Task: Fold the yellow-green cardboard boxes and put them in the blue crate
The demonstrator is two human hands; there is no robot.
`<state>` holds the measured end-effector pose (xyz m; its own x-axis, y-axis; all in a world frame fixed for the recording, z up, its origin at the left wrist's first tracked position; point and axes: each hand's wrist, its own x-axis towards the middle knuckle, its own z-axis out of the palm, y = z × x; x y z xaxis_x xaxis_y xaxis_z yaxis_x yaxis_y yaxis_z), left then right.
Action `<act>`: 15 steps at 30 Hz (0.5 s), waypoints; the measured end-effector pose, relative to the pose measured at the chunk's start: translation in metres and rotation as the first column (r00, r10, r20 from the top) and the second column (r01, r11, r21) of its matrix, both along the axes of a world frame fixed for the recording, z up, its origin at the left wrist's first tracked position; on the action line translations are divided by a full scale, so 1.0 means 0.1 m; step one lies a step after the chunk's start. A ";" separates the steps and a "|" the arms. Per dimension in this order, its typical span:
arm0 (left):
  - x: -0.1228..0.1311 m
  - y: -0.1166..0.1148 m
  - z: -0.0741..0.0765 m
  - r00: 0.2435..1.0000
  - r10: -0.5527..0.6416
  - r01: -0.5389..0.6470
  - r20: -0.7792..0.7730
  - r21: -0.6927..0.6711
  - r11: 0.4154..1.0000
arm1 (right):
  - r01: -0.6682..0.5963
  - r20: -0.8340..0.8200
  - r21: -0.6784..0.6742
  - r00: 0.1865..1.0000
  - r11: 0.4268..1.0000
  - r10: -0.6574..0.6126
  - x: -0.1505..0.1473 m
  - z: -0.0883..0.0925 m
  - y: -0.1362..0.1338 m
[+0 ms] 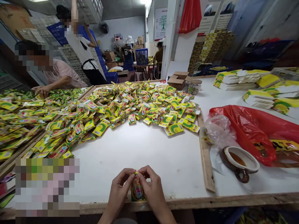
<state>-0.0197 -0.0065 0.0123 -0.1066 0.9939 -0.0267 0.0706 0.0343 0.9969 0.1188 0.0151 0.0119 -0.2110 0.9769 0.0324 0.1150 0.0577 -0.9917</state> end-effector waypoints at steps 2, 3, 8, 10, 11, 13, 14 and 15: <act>-0.02 -0.02 -0.02 1.000 -0.010 0.010 -0.002 0.009 1.000 | -0.003 -0.029 -0.010 1.000 1.000 0.002 0.02 -0.03 -0.02; -0.03 -0.02 -0.03 1.000 -0.014 0.014 -0.004 0.008 1.000 | -0.006 -0.036 -0.017 0.999 1.000 0.005 0.03 -0.04 -0.03; 0.00 -0.07 -0.04 0.997 -0.072 0.072 0.015 -0.037 0.997 | -0.032 -0.023 -0.030 0.999 0.999 0.031 -0.04 -0.07 -0.05; -0.01 -0.05 -0.04 0.996 -0.091 0.090 -0.025 -0.028 0.996 | -0.034 -0.008 -0.026 0.999 0.999 0.034 -0.03 -0.07 -0.06; -0.04 -0.01 -0.04 0.993 -0.092 0.091 -0.071 -0.007 0.996 | -0.017 0.007 -0.019 1.000 1.000 0.017 0.02 -0.06 -0.08; -0.17 0.17 -0.03 0.975 -0.053 0.069 -0.216 0.063 0.996 | 0.096 0.063 0.012 0.993 0.995 -0.096 0.27 -0.02 -0.14; -0.29 0.31 -0.02 0.949 -0.005 0.042 -0.315 0.110 0.993 | 0.185 0.105 0.042 0.976 0.982 -0.188 0.47 0.00 -0.19; -0.43 0.48 -0.01 0.902 0.064 0.004 -0.427 0.158 0.987 | 0.276 0.149 0.076 0.947 0.958 -0.285 0.71 0.03 -0.25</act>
<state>-0.0624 0.0410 0.0108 -0.1033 0.9784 0.1788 0.4939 -0.1056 0.8631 0.1903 -0.0100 0.0152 0.0649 0.9951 0.0742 0.2881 0.0525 -0.9561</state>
